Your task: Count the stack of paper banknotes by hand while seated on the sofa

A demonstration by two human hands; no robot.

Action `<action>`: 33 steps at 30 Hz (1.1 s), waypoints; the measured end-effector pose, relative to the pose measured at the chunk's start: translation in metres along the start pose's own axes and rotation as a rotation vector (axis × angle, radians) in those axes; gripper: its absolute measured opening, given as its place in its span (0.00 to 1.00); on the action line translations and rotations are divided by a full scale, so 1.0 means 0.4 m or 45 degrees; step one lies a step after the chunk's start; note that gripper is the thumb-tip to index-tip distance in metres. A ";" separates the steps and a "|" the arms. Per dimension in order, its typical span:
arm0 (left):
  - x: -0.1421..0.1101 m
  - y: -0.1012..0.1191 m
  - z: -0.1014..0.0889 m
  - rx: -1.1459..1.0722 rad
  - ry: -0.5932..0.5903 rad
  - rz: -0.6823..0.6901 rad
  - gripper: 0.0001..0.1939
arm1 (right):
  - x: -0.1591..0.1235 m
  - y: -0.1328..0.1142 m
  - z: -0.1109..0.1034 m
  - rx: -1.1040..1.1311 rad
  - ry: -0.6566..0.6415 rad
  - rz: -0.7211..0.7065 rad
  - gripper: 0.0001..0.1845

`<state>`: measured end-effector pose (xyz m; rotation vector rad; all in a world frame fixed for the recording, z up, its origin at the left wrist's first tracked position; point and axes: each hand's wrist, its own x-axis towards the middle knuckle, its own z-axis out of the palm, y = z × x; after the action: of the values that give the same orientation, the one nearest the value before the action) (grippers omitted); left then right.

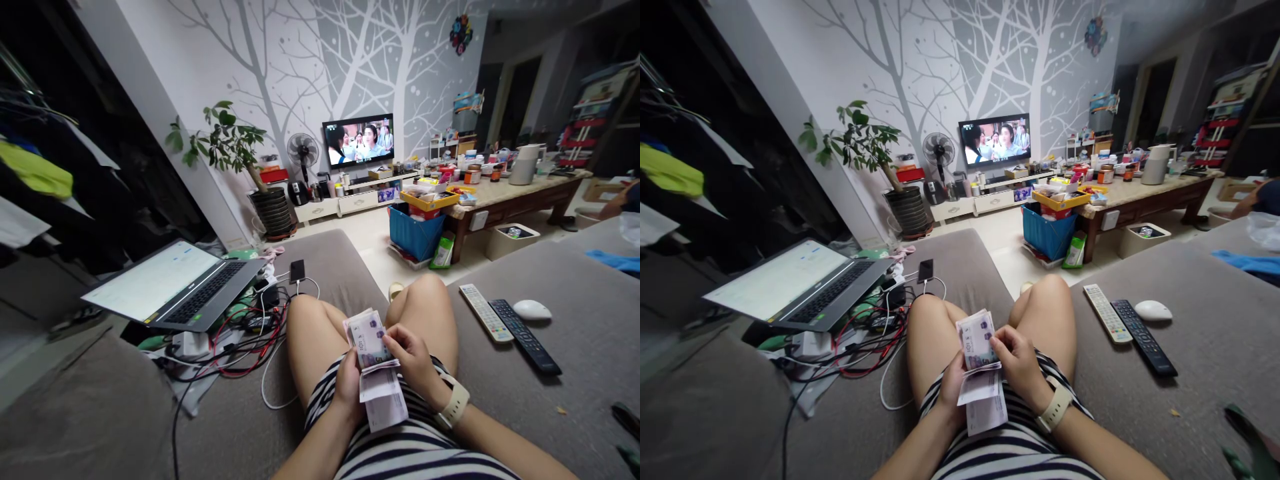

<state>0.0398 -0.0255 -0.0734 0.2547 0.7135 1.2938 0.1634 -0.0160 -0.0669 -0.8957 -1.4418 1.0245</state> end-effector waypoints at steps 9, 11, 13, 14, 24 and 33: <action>0.003 0.001 -0.005 0.068 0.035 0.028 0.11 | 0.001 -0.001 0.001 -0.031 0.012 -0.005 0.13; 0.004 0.001 -0.005 0.039 0.002 -0.006 0.11 | 0.001 -0.003 0.000 -0.030 0.003 -0.001 0.14; 0.003 0.001 -0.004 0.029 -0.021 -0.023 0.11 | 0.000 -0.005 0.000 -0.034 -0.005 0.008 0.14; 0.002 0.001 -0.004 0.029 -0.027 -0.026 0.11 | 0.000 -0.006 0.000 -0.038 -0.007 0.012 0.15; -0.008 0.005 -0.001 0.122 -0.040 0.019 0.10 | -0.007 -0.016 0.001 -0.051 -0.058 -0.003 0.15; 0.002 -0.002 -0.035 0.153 -0.051 0.081 0.10 | -0.013 -0.020 0.004 -0.112 -0.114 -0.048 0.15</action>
<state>0.0319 -0.0281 -0.0849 0.4027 0.7552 1.3045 0.1627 -0.0236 -0.0611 -0.8923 -1.5832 0.9902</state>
